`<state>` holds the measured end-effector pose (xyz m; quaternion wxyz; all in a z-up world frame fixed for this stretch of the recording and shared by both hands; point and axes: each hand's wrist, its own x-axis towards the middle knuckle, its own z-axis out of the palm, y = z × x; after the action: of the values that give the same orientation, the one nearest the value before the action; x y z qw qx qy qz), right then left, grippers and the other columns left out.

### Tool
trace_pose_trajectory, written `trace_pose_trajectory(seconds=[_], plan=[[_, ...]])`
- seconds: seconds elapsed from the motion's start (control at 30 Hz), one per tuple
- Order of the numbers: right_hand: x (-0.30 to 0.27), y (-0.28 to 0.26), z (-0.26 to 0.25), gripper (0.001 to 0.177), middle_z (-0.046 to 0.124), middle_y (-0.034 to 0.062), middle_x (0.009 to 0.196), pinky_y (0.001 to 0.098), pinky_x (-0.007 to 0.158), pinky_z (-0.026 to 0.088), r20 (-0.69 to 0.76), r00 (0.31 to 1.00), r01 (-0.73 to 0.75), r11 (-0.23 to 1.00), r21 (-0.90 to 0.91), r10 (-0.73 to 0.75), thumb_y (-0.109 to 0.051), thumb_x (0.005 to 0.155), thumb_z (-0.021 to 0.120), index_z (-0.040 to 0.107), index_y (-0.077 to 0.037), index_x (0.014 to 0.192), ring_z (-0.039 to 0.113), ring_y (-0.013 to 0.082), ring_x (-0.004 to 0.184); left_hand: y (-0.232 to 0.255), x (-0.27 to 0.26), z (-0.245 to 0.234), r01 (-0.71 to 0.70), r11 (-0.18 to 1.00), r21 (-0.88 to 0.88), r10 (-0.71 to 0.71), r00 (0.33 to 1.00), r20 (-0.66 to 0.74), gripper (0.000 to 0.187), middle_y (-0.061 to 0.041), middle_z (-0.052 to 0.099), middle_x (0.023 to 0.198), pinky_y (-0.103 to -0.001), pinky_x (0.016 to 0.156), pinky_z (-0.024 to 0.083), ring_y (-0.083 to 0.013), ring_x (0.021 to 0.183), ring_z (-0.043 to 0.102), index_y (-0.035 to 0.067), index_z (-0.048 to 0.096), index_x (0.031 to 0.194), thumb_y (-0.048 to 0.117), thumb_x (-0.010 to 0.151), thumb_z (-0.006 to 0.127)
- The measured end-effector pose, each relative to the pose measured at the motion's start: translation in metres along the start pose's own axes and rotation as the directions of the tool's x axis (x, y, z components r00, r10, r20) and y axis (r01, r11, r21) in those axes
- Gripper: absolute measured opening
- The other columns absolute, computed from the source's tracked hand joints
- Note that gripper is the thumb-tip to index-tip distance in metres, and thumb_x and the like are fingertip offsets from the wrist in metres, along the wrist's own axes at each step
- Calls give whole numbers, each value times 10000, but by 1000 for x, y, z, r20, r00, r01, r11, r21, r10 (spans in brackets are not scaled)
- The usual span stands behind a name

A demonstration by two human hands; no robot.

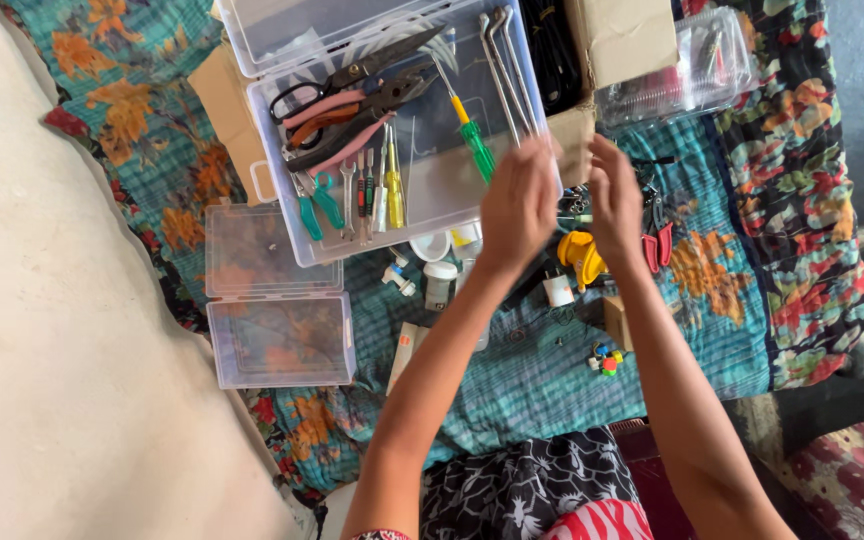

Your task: The person gathers various hand tools from a cluttered shelf and places them into a clear plastic storage box on a bed. They handle screwdrivers, pliers, scissors, and wrenches, arranging them inside the container.

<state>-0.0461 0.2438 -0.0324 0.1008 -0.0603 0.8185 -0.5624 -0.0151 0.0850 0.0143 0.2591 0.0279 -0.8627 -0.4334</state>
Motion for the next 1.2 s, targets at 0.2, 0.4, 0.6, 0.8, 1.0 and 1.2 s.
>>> trace_pose_trajectory(seconds=[0.2,0.4,0.6,0.8,1.0,1.2], plan=[[-47,67,-75,531,604,200,1391,477,1061,482,-30,995,-94,882,-462,90,-81,987,692,513,-71,1487,590,393,1310,32,-91,24,-208,975,-79,223,914,339,244,-154,631,1275,-394,943,589,-329,1130,683,31,618,1223,12,985,668],[-78,127,-113,707,527,238,1495,477,1104,450,113,993,77,880,-468,-27,4,796,731,520,-76,1466,516,433,1351,-23,-139,77,115,981,159,-181,846,502,439,-246,523,1423,-485,1089,461,-437,1289,534,8,579,1251,99,843,713],[-89,183,-128,735,538,204,1505,468,1160,458,97,995,28,906,-421,15,63,820,648,453,-73,1516,516,414,1409,-38,-146,127,3,965,263,-150,827,541,554,-231,490,1506,-455,1164,429,-404,1387,491,118,529,1464,79,924,647],[-94,202,-141,634,551,180,1469,419,1070,520,174,983,118,919,-376,-56,86,791,675,646,-246,1331,570,366,1348,-11,-123,173,142,904,403,-396,631,667,458,-145,640,1252,-510,1048,395,-419,1294,488,180,710,1253,43,825,622],[-100,179,-142,609,529,125,1449,543,992,491,206,978,169,731,-661,-39,-101,774,785,660,-249,1351,531,368,1276,23,-99,199,152,980,130,-199,817,541,423,-108,710,1296,-411,1110,480,-319,1262,592,76,686,1288,32,875,609],[-99,174,-138,638,546,146,1273,577,764,462,164,982,58,677,-734,93,-277,761,820,581,-116,1330,546,373,1144,55,-105,227,149,989,15,-135,842,523,655,-181,595,1417,-444,1018,513,-369,1210,612,78,561,1451,-13,813,674]])
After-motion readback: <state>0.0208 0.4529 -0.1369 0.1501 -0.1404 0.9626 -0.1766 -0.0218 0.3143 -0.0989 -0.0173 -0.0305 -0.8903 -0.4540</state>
